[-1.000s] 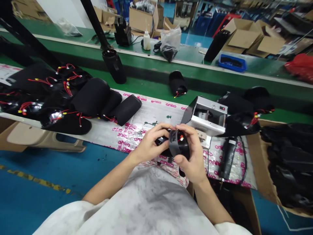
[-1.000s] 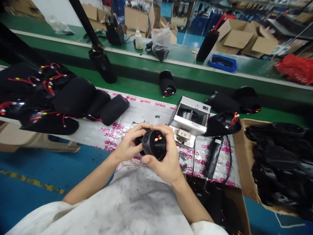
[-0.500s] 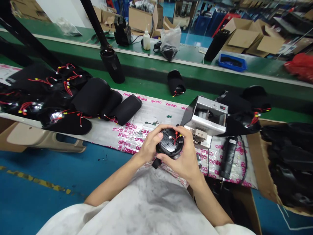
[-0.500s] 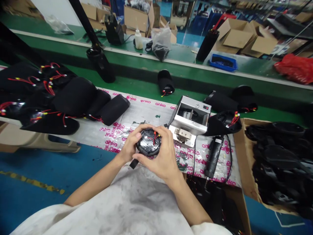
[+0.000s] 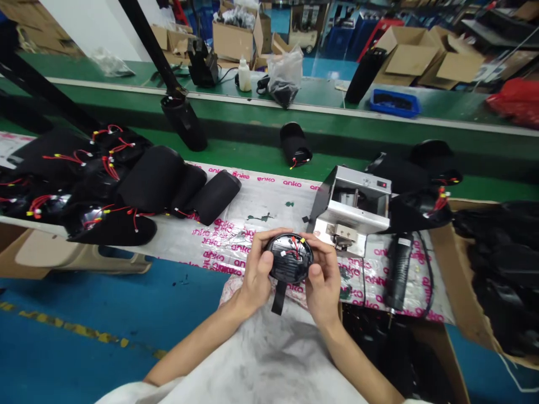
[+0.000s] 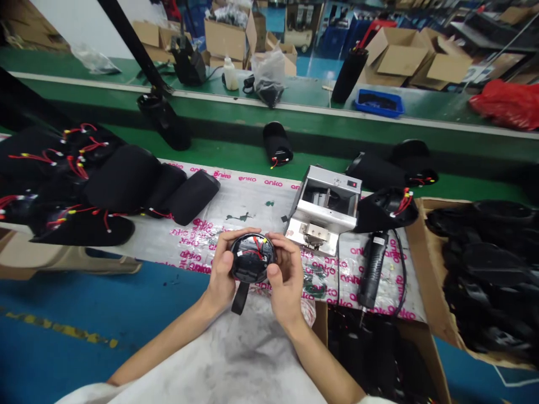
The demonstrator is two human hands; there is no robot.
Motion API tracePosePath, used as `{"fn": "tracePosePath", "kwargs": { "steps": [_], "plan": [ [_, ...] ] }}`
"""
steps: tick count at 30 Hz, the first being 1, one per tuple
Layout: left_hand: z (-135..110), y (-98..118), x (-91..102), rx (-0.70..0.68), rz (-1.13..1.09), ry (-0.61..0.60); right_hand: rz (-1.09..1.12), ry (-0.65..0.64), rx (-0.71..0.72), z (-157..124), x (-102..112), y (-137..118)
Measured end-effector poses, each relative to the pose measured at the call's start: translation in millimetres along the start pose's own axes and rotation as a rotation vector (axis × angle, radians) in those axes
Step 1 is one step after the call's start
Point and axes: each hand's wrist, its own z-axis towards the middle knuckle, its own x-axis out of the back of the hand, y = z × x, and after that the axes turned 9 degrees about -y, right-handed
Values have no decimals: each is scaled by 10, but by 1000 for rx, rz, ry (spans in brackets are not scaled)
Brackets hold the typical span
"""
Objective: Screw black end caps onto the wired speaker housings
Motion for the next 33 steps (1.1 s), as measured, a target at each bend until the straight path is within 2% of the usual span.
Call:
{"fn": "tracePosePath", "kwargs": {
  "steps": [8, 12, 14, 18, 20, 22, 24, 29, 31, 33],
  "plan": [
    [12, -55, -145, -73, -112, 70, 6, 51, 21, -108, 2, -61],
    [57, -30, -97, 4, -143, 56, 24, 0, -37, -40, 82, -120],
    [93, -21, 21, 2, -165, -22, 24, -4, -50, -5, 138, -146],
    [168, -35, 410, -27, -170, -405, 51, -15, -58, 50, 215, -172],
    [200, -40, 588, -1, -85, -522, 67, -42, -81, 72, 228, -174],
    [233, -41, 691, 14, 4, -537, 81, -55, -98, 90, 226, -173],
    [275, -45, 714, -25, 70, -526, 94, -54, -108, 102, 216, -175],
    [355, -85, 624, -265, 195, -485, 83, -51, -122, 109, 204, -227],
    [337, -74, 587, -207, 204, -485, 33, -52, -101, 97, 213, -244],
    [287, -29, 531, -64, 157, -534, -22, -46, -74, 78, 220, -243]
  ]
}}
